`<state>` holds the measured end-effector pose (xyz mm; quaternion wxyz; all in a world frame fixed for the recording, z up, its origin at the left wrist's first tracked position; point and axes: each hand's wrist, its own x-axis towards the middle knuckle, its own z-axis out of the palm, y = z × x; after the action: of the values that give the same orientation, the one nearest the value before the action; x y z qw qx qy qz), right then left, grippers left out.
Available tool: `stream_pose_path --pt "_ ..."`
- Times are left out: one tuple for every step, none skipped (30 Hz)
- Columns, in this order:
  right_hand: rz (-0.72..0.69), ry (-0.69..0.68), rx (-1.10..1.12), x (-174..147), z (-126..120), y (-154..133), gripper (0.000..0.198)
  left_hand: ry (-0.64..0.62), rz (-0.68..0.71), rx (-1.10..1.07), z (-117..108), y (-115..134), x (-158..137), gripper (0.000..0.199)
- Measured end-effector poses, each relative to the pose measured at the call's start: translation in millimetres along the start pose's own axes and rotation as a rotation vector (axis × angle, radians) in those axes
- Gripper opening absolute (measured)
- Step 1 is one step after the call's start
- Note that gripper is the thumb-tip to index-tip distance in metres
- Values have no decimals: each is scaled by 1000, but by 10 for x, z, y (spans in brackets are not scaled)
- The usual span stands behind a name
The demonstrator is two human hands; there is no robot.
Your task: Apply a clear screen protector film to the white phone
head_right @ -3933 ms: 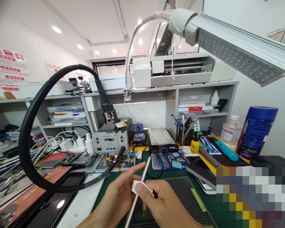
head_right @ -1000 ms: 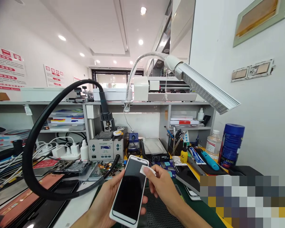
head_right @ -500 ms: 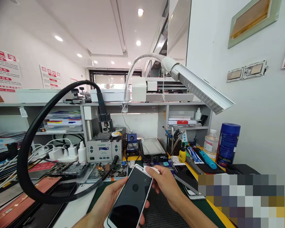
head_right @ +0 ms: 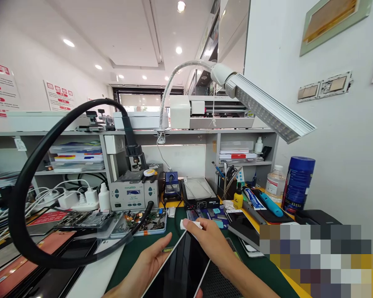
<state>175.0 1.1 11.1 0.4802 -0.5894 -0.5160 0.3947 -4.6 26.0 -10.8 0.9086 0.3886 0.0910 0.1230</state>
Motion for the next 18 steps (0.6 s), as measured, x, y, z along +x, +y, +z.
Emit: stream_pose_path --pt "-12 25 -19 1 7 0 45 -5 7 -4 2 0 6 76" --pt "-22 43 -38 2 16 1 43 -10 10 -13 -2 -1 14 79" --pt "-29 50 -55 2 26 4 43 -11 13 -27 -11 -4 23 83" --pt "-33 50 -70 2 39 11 44 -6 21 -45 -21 -9 33 86" --pt "-32 48 -84 3 52 22 49 2 31 -64 -31 -14 40 88" --pt "-27 51 -100 6 66 39 54 14 41 -82 -37 -19 45 89" --pt "-24 63 -117 11 78 60 61 25 50 -100 -36 -23 45 89" --pt "-24 89 -136 17 88 83 69 36 57 -118 -27 -26 42 88" --pt "-25 129 -158 24 95 107 78 45 63 -134 -10 -26 35 87" --pt "-23 166 -179 28 100 126 86 50 69 -148 13 -25 27 86" --pt "-19 194 -195 28 103 138 93 54 76 -158 38 -24 20 85" --pt "-11 210 -207 22 105 141 99 59 88 -166 62 -23 14 84" --pt "4 212 -214 9 108 134 104 66 100 -173 82 -23 12 83" --pt "23 207 -216 -11 113 119 107 74 107 -175 94 -25 13 82" --pt "39 198 -214 -37 121 99 109 85 116 -173 100 -28 17 83" --pt "52 185 -202 -65 132 80 111 95 119 -162 99 -31 22 84" --pt "62 168 -181 -93 148 66 113 103 120 -149 95 -33 26 86" --pt "68 136 -150 -118 168 62 114 110 124 -135 92 -32 26 88"
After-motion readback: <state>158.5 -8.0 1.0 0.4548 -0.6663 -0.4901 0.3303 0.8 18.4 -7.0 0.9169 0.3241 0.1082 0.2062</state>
